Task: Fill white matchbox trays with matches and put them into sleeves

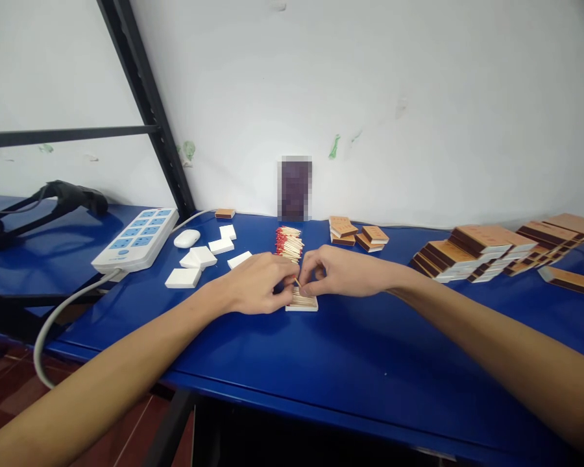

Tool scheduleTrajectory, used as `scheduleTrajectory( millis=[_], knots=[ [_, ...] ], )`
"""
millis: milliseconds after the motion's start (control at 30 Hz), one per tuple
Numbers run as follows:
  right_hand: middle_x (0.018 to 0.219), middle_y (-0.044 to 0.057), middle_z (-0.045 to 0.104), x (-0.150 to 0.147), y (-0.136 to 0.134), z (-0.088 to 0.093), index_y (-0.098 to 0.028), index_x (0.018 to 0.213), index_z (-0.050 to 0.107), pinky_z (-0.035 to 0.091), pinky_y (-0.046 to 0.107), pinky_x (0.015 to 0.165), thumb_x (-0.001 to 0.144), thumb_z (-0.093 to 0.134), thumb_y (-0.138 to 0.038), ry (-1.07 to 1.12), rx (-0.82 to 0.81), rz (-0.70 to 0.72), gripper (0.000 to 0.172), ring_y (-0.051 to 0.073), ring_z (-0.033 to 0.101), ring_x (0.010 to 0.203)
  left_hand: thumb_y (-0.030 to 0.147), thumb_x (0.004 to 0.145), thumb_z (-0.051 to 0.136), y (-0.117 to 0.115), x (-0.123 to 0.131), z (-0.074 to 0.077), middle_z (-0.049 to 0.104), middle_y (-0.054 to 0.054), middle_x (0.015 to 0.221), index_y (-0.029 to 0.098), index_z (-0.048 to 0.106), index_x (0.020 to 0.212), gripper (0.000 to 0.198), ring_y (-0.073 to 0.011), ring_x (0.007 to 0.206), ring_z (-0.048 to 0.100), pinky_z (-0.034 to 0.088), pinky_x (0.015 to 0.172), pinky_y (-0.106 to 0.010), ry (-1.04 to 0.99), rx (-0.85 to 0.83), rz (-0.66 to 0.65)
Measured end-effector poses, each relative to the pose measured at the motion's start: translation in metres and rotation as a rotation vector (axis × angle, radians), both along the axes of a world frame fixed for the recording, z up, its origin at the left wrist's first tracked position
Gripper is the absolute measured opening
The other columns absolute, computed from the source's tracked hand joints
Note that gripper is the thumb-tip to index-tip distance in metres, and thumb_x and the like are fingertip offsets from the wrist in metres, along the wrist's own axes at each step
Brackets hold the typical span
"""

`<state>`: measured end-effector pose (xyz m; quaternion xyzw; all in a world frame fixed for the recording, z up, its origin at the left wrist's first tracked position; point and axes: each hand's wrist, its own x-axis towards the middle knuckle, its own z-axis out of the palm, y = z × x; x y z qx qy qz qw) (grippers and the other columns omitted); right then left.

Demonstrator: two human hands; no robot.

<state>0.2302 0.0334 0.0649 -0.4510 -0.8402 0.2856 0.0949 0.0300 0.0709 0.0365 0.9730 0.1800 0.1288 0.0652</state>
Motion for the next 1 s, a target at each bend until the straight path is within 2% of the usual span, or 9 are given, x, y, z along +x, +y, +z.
scheduleTrajectory(
  millis=[100,267,400,500,633,767,900,1000],
  knots=[
    [0.082,0.003,0.069,0.002,0.000,0.002,-0.018,0.081,0.074,0.040,0.025,0.062,0.078,0.060,-0.027,-0.031,0.039,0.008,0.017,0.013,0.055,0.067,0.017,0.078,0.041,0.006,-0.002,0.000,0.050,0.002,0.065,0.018,0.046,0.072,0.008,-0.0121,0.058,0.041,0.034,0.060,-0.028,-0.123,0.004,0.086],
    [0.084,0.004,0.067,0.001,-0.004,0.003,-0.020,0.078,0.073,0.041,0.026,0.066,0.075,0.063,-0.026,-0.110,0.112,0.004,0.012,0.015,0.057,0.075,0.018,0.083,0.038,0.013,-0.006,0.005,0.044,0.004,0.059,0.018,0.045,0.071,0.014,-0.0099,0.053,0.034,0.029,0.054,-0.026,-0.311,-0.047,0.207],
    [0.082,0.003,0.066,0.002,-0.003,0.006,-0.020,0.079,0.072,0.040,0.026,0.061,0.077,0.061,-0.029,-0.116,0.150,-0.047,0.014,0.014,0.057,0.071,0.023,0.084,0.041,0.017,-0.007,0.013,0.044,0.005,0.058,0.017,0.046,0.070,0.017,-0.0092,0.053,0.036,0.030,0.052,-0.025,-0.443,-0.185,0.253],
    [0.074,0.002,0.064,0.004,0.003,0.000,-0.019,0.081,0.069,0.037,0.025,0.058,0.081,0.057,-0.030,-0.085,0.187,-0.134,0.017,0.012,0.054,0.063,0.028,0.084,0.044,0.026,-0.007,0.020,0.044,0.004,0.058,0.016,0.048,0.070,0.019,-0.0097,0.055,0.038,0.030,0.052,-0.024,-0.520,-0.252,0.248],
    [0.064,-0.001,0.059,0.001,0.014,-0.020,-0.016,0.090,0.066,0.034,0.025,0.057,0.083,0.053,-0.022,-0.038,0.279,-0.221,0.015,0.011,0.050,0.058,0.030,0.087,0.046,0.041,-0.009,0.024,0.043,0.005,0.059,0.017,0.046,0.075,0.018,-0.0094,0.054,0.036,0.029,0.053,-0.025,-0.442,-0.180,0.230],
    [0.067,0.000,0.058,-0.004,0.021,-0.040,-0.016,0.091,0.065,0.033,0.025,0.060,0.085,0.052,-0.019,-0.023,0.421,-0.245,0.014,0.011,0.048,0.060,0.040,0.094,0.039,0.050,-0.014,0.020,0.044,0.004,0.068,0.020,0.034,0.082,0.023,-0.0107,0.058,0.037,0.030,0.055,-0.025,-0.321,-0.087,0.290],
    [0.072,0.002,0.058,-0.009,0.022,-0.054,-0.015,0.085,0.063,0.033,0.025,0.061,0.086,0.054,-0.023,-0.018,0.476,-0.316,0.012,0.013,0.049,0.064,0.042,0.096,0.034,0.051,-0.018,0.017,0.041,0.003,0.067,0.021,0.031,0.078,0.028,-0.0116,0.058,0.036,0.029,0.055,-0.026,-0.219,-0.059,0.306],
    [0.074,0.003,0.058,-0.012,0.023,-0.061,-0.016,0.082,0.061,0.033,0.025,0.062,0.087,0.053,-0.024,-0.026,0.487,-0.368,0.012,0.013,0.049,0.066,0.043,0.096,0.036,0.048,-0.020,0.016,0.033,0.005,0.060,0.021,0.029,0.070,0.036,-0.0102,0.054,0.028,0.024,0.053,-0.026,-0.250,-0.069,0.263]
  ],
)
